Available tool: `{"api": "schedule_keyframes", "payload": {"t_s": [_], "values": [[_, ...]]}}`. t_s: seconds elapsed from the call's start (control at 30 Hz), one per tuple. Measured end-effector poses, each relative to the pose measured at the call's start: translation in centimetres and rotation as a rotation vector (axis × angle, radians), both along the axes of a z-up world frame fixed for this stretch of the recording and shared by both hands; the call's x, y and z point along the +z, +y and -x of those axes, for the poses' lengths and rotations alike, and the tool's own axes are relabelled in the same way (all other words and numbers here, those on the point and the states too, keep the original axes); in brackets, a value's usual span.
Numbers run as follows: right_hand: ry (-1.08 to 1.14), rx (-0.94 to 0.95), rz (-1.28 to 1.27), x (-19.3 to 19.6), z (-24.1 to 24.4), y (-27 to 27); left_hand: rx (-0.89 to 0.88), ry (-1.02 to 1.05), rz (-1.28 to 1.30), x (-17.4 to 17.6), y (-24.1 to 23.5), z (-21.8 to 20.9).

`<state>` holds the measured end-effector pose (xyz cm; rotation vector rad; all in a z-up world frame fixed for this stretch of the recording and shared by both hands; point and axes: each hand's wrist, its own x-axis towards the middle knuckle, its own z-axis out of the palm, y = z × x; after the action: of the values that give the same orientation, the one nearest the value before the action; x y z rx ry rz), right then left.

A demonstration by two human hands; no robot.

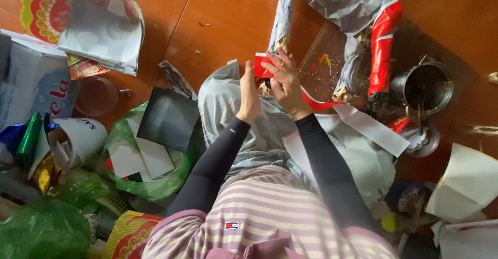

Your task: Wrapping decorative paper around structural frames to create craft items.

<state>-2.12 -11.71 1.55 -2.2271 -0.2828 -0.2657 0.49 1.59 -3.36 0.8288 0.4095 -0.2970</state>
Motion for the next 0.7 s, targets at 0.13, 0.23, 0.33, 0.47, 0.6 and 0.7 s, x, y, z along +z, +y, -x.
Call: {"api": "schedule_keyframes", "payload": {"t_s": [0.13, 0.23, 0.33, 0.47, 0.6, 0.7], "values": [[-0.104, -0.011, -0.003, 2.0, 1.2, -0.6, -0.131, -0.147, -0.268, -2.5, 0.3, -1.5], [-0.130, -0.301, -0.166, 0.8, 4.2, -1.3, -0.104, -0.041, -0.159, -0.5, 0.6, -2.1], [0.584, -0.511, -0.504, -2.3, 6.4, -1.3, -0.120, -0.049, -0.170, -0.4, 1.1, -2.2], [0.893, -0.136, -1.546, -2.3, 5.4, 0.0, -0.144, -0.059, -0.178, -0.9, 1.2, -2.1], [0.451, -0.449, -1.595, -7.1, 4.2, -0.4, -0.147, -0.054, -0.147, -1.4, 1.8, -2.1], [0.192, -0.586, -1.414, -2.8, 2.5, 0.0, -0.161, 0.041, -0.128, -1.3, 2.1, -2.1]]}}
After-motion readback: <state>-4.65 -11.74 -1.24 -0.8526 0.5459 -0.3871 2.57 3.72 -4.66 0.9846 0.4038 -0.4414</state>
